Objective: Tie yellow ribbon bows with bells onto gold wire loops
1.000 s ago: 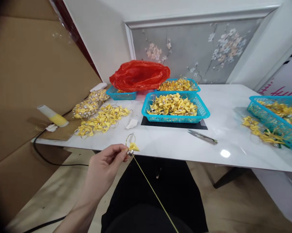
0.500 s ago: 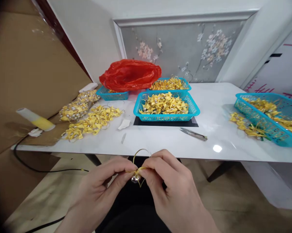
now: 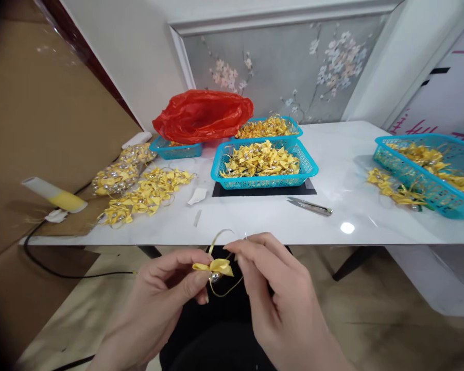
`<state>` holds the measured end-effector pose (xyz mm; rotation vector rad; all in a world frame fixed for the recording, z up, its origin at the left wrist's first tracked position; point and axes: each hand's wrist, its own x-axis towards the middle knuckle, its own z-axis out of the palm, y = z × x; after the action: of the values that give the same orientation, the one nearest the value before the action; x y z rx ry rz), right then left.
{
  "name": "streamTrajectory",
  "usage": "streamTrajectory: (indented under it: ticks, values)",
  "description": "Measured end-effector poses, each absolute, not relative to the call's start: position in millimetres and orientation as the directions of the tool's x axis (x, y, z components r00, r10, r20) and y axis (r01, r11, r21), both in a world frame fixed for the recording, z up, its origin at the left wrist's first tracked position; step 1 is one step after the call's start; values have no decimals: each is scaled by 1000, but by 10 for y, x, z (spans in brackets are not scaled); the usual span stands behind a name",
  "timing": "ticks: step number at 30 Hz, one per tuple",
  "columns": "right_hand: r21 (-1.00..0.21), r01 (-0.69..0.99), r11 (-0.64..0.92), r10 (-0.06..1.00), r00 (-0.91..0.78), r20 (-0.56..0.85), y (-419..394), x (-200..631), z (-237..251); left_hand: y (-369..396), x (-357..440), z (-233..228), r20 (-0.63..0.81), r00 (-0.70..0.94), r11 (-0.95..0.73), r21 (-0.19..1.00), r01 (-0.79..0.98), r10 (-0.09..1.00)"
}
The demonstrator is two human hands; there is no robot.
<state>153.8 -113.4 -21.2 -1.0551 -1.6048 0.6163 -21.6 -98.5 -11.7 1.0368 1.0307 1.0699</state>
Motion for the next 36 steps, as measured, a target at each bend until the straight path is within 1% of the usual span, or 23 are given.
streamTrajectory:
  ticks: [2, 3, 5, 8, 11, 13, 15, 20, 26, 36]
  values:
    - [-787, 370, 493, 843, 19, 537, -1207, 1564, -179, -980, -227, -144, -163, 117, 184, 963, -196, 980]
    - [-771, 389, 504, 834, 14, 552, -1240, 1577, -167, -979, -227, -154, -174, 103, 193, 959, -209, 979]
    - [-736, 436, 517, 824, -24, 565, -1288, 1595, -150, -981, -220, -164, -183, 89, 199, 951, -237, 979]
    - [-672, 510, 537, 821, -135, 554, -1298, 1589, -147, -993, -208, -162, -167, 79, 181, 951, -249, 983]
    - [-571, 560, 600, 764, -191, 616, -1267, 1559, -164, -1018, -213, -156, -130, 75, 144, 962, -232, 989]
    - [-513, 608, 606, 733, -176, 657, -1249, 1537, -181, -1037, -222, -155, -114, 67, 126, 967, -222, 991]
    - [-487, 644, 590, 724, -155, 672, -1240, 1514, -197, -1050, -229, -154, -121, 53, 129, 968, -215, 991]
    - [-463, 659, 593, 696, -130, 706, -1228, 1453, -192, -1049, -223, -147, -162, 28, 164, 961, -224, 986]
    - [-473, 639, 607, 674, -98, 732, -1225, 1430, -169, -1030, -207, -128, -150, 60, 160, 957, -242, 987]
    - [-457, 664, 592, 682, -111, 723, -1237, 1446, -134, -1007, -208, -143, -138, 75, 151, 967, -204, 988]
